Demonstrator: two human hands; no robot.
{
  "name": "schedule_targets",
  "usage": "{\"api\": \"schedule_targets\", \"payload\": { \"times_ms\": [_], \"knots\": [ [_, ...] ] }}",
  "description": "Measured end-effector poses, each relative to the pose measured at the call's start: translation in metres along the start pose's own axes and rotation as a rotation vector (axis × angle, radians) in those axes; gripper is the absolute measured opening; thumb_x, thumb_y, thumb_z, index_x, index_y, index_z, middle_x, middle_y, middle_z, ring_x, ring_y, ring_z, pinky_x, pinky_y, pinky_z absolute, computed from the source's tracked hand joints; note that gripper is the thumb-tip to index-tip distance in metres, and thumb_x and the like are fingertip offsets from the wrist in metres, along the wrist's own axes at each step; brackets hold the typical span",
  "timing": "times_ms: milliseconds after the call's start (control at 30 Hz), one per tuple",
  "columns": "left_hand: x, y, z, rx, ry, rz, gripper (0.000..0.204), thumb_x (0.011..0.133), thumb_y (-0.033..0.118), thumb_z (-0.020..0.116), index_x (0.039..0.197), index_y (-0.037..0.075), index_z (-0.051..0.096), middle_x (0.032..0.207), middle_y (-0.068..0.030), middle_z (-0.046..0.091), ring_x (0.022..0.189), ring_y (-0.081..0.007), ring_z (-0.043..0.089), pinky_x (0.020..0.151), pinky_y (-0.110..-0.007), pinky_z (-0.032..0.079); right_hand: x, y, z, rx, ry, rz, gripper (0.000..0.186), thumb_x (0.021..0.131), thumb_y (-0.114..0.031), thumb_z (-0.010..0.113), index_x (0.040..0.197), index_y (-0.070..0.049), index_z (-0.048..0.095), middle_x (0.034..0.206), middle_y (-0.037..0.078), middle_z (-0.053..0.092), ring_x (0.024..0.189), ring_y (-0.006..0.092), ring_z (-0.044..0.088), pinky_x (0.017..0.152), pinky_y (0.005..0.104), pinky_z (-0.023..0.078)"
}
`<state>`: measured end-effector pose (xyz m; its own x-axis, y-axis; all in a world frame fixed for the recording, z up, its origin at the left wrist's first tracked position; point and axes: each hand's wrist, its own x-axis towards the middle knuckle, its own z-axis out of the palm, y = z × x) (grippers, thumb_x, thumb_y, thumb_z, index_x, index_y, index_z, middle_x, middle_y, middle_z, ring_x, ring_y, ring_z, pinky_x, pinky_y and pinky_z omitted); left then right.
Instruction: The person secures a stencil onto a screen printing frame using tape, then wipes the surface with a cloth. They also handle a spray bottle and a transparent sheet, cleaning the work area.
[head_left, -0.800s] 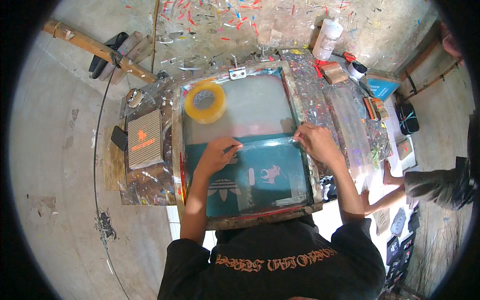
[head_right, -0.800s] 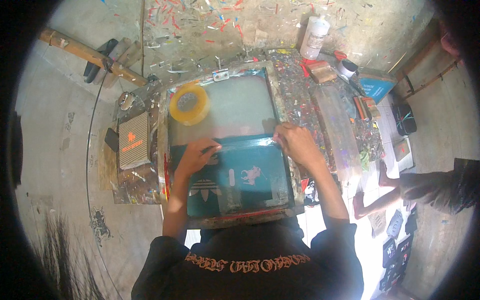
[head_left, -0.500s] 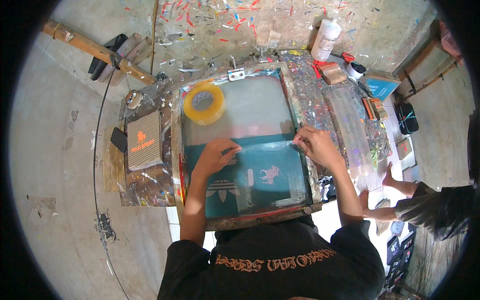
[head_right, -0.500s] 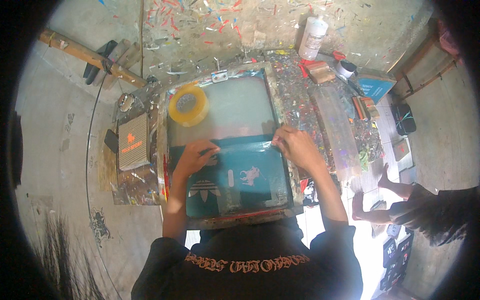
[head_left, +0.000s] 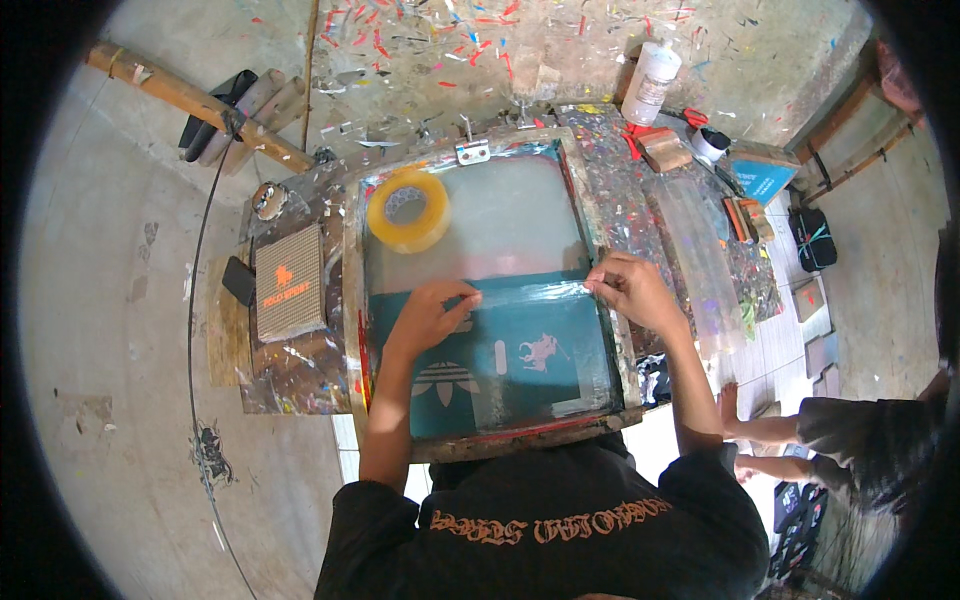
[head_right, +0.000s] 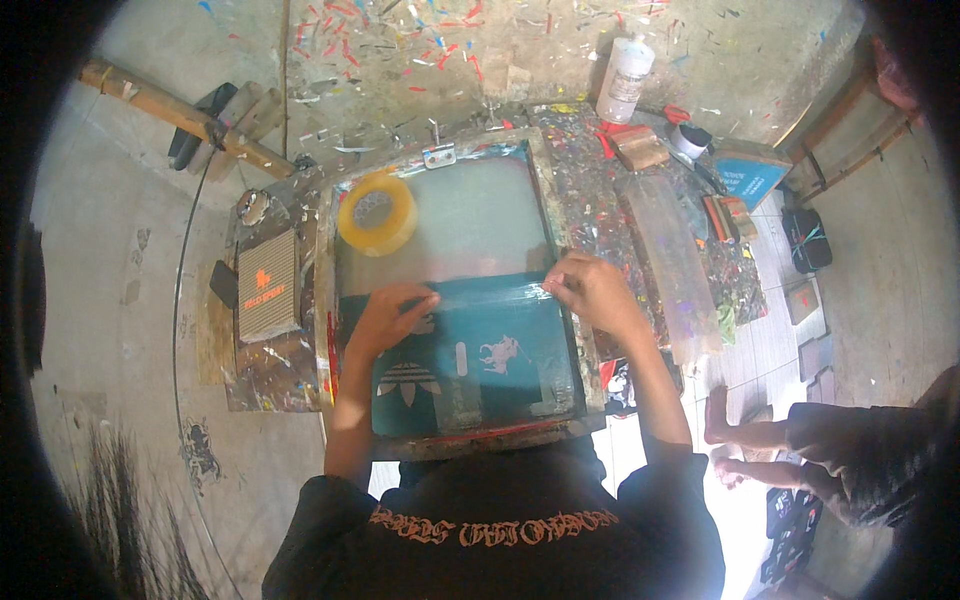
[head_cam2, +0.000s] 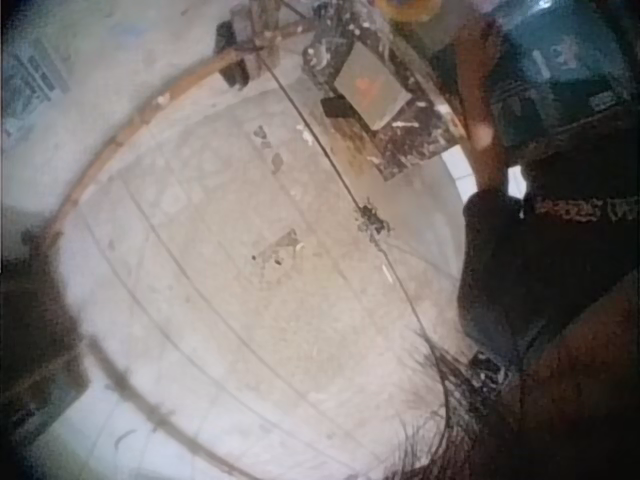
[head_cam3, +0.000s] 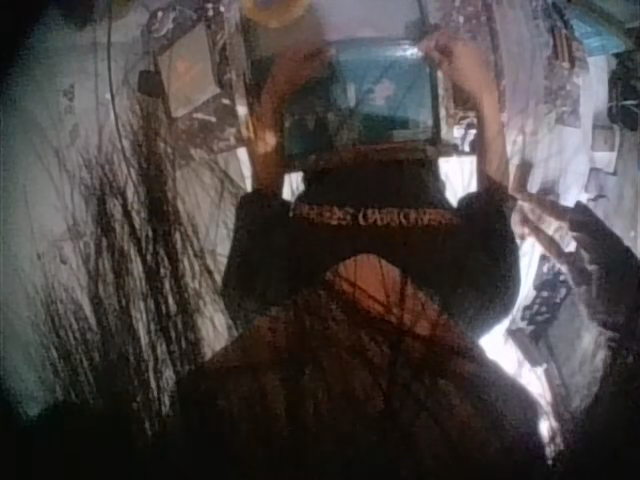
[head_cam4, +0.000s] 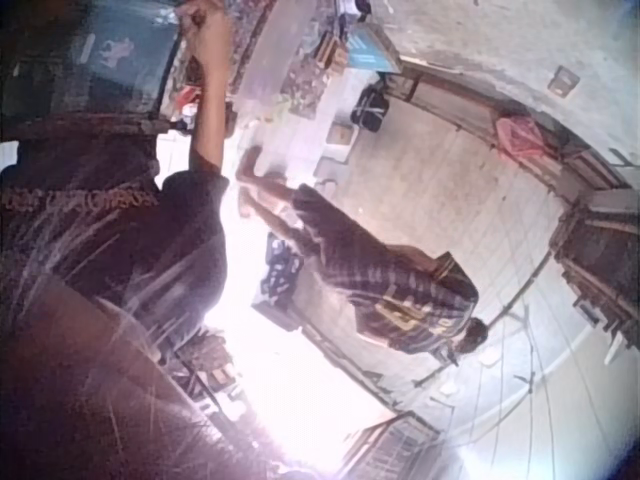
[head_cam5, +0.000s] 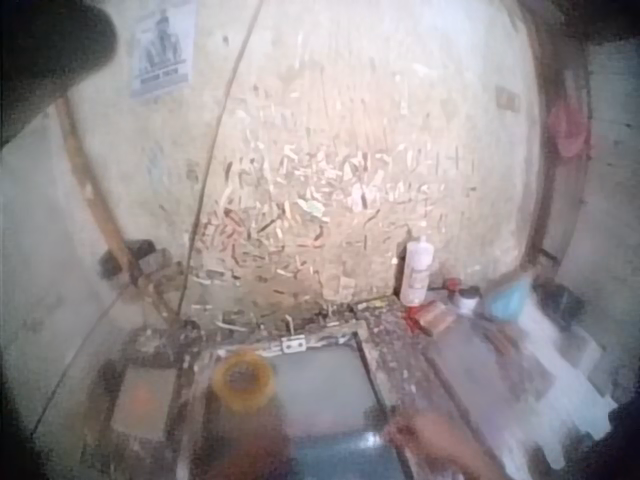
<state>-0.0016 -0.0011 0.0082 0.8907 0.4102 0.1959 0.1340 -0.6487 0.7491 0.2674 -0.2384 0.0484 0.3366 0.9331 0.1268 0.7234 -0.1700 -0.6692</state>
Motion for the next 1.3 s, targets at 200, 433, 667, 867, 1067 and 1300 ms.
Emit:
{"api": "schedule_targets", "payload": {
  "times_ms": [200,433,667,867,1067,1300],
  "knots": [
    [0.004,0.002,0.003,-0.05,0.011,-0.118,0.024,0.095,0.027,0.072,0.102,0.004,0.076,0.097,-0.0107,0.076,0.087,-0.0251,0.07,0.07,-0.036,0.053,0.01,0.015,0.001,0.115,-0.036,0.044,0.017,0.084,-0.01,0.08,0.098,-0.005,0.073,0.091,0.008,0.068,0.081,0.0251,0.067,0.076,0.036,0.053],
    [0.004,-0.005,0.006,-0.096,-0.001,-0.189,0.022,0.094,0.023,0.073,0.104,0.003,0.075,0.101,-0.0099,0.076,0.091,-0.0213,0.069,0.08,-0.034,0.052,0.008,0.043,0.015,0.403,-0.002,0.168,0.015,0.089,-0.006,0.081,0.102,-0.005,0.074,0.085,-0.005,0.065,0.075,0.0044,0.055,0.065,0.0224,0.044],
    [0.003,-0.013,0.01,-0.145,-0.02,-0.162,0.019,0.099,0.019,0.066,0.105,0.002,0.075,0.106,-0.0105,0.073,0.099,-0.0206,0.067,0.091,-0.035,0.051,-0.003,0.072,0.014,0.434,-0.07,0.248,0.017,0.095,-0.02,0.077,0.107,-0.008,0.08,0.087,-0.003,0.074,0.08,0.0064,0.059,0.073,0.0284,0.048],
    [-0.005,-0.014,0.012,-0.246,-0.025,-0.253,0.022,0.101,0.02,0.064,0.107,0.002,0.075,0.108,-0.0083,0.074,0.103,-0.018,0.067,0.095,-0.033,0.05,-0.006,0.063,0.019,0.627,-0.023,0.231,0.019,0.1,-0.018,0.071,0.106,-0.002,0.079,0.095,0.004,0.078,0.088,0.0072,0.065,0.08,0.0277,0.052],
    [-0.004,-0.015,0.017,-0.395,0.004,-0.365,0.024,0.101,0.021,0.066,0.109,0.001,0.077,0.103,-0.0046,0.076,0.1,-0.0144,0.067,0.095,-0.03,0.05,-0.006,0.079,0.033,0.73,0.04,0.34,0.018,0.097,-0.008,0.073,0.113,-0.001,0.074,0.094,0.008,0.078,0.087,0.0098,0.069,0.083,0.0257,0.053],
    [-0.01,-0.022,0.029,-0.593,0.194,-0.486,0.032,0.097,0.017,0.073,0.127,0.006,0.068,0.099,-0.0086,0.076,0.096,-0.0147,0.07,0.089,-0.031,0.051,-0.004,0.065,0.027,0.795,0.071,0.314,0.013,0.099,-0.005,0.069,0.111,-0.004,0.066,0.092,0.007,0.078,0.075,0.0068,0.064,0.071,0.0249,0.05]
  ]
}}
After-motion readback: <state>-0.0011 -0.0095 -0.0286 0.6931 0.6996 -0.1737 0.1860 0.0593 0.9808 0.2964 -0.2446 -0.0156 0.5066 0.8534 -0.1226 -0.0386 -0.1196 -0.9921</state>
